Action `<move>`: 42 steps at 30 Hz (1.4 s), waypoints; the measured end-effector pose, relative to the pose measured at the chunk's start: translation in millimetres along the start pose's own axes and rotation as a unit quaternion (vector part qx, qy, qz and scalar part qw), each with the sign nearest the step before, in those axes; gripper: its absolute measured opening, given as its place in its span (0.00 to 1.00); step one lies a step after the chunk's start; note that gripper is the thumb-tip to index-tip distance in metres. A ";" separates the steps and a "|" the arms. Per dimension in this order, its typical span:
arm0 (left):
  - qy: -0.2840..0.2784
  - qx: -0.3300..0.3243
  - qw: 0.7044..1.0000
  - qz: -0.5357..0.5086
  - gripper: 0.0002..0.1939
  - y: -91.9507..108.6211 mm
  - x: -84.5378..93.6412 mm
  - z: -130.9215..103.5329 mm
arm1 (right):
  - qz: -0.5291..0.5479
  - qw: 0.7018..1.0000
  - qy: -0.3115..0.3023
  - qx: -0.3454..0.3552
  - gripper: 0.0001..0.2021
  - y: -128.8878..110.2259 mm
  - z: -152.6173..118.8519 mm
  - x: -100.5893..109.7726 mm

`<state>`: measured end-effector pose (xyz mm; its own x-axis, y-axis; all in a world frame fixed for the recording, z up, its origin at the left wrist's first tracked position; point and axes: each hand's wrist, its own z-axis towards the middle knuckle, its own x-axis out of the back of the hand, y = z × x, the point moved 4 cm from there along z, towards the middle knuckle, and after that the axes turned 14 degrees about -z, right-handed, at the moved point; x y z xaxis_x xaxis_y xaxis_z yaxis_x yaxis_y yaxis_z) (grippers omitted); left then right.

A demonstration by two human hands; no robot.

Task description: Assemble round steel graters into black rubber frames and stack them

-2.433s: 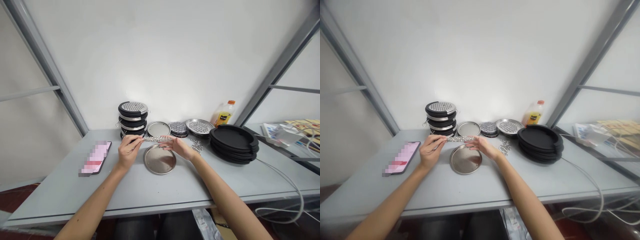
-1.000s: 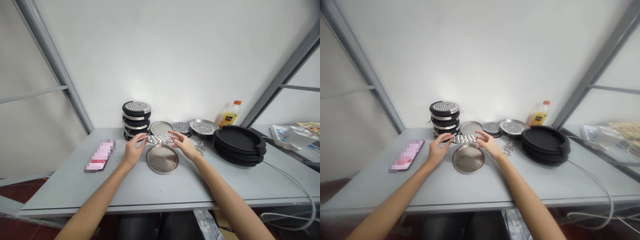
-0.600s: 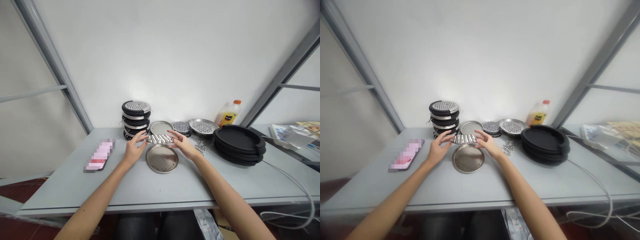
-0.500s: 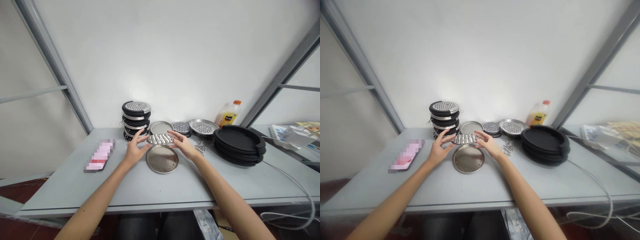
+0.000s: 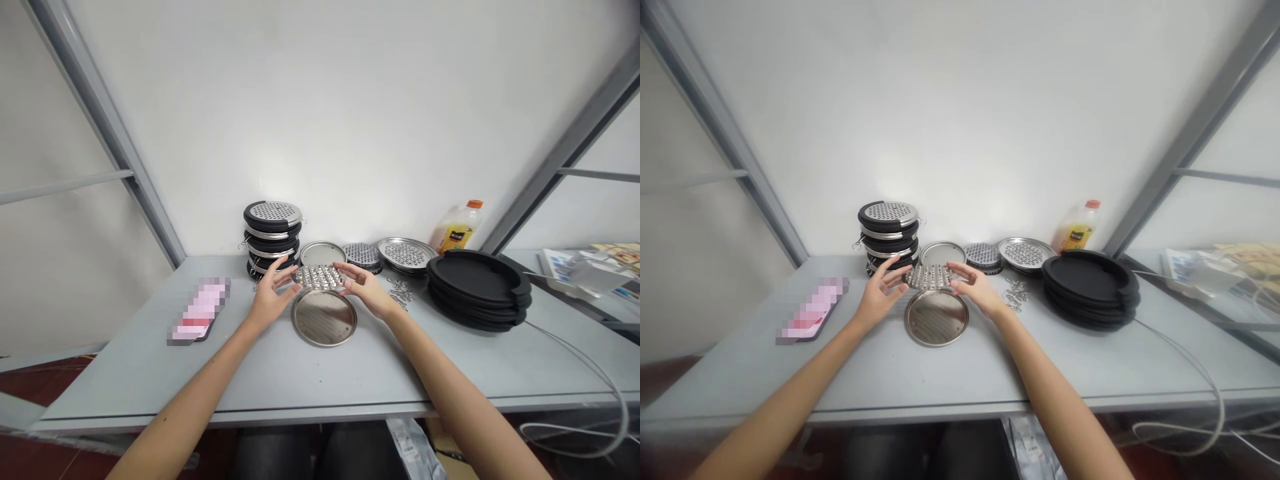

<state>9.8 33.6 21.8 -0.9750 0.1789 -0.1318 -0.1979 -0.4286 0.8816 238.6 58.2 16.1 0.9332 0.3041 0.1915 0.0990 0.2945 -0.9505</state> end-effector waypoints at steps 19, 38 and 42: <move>-0.056 0.054 0.997 -0.020 0.36 -8.4 -5.5 -3.1 | 0.012 0.999 0.026 0.034 0.33 3.4 2.2 6.4; 0.000 0.106 0.994 -0.023 0.36 -13.7 -0.1 -2.9 | 0.010 0.998 0.042 -0.050 0.22 7.9 -0.3 4.7; 0.009 0.106 0.994 -0.038 0.34 -12.9 -0.1 -2.6 | 0.004 0.997 0.047 -0.055 0.22 6.1 -0.8 4.4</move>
<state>12.2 36.8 9.2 -0.9599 0.1877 -0.2080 -0.2472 -0.2181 0.9441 243.5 60.6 11.0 0.9621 0.2179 0.1642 0.1235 0.1888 -0.9742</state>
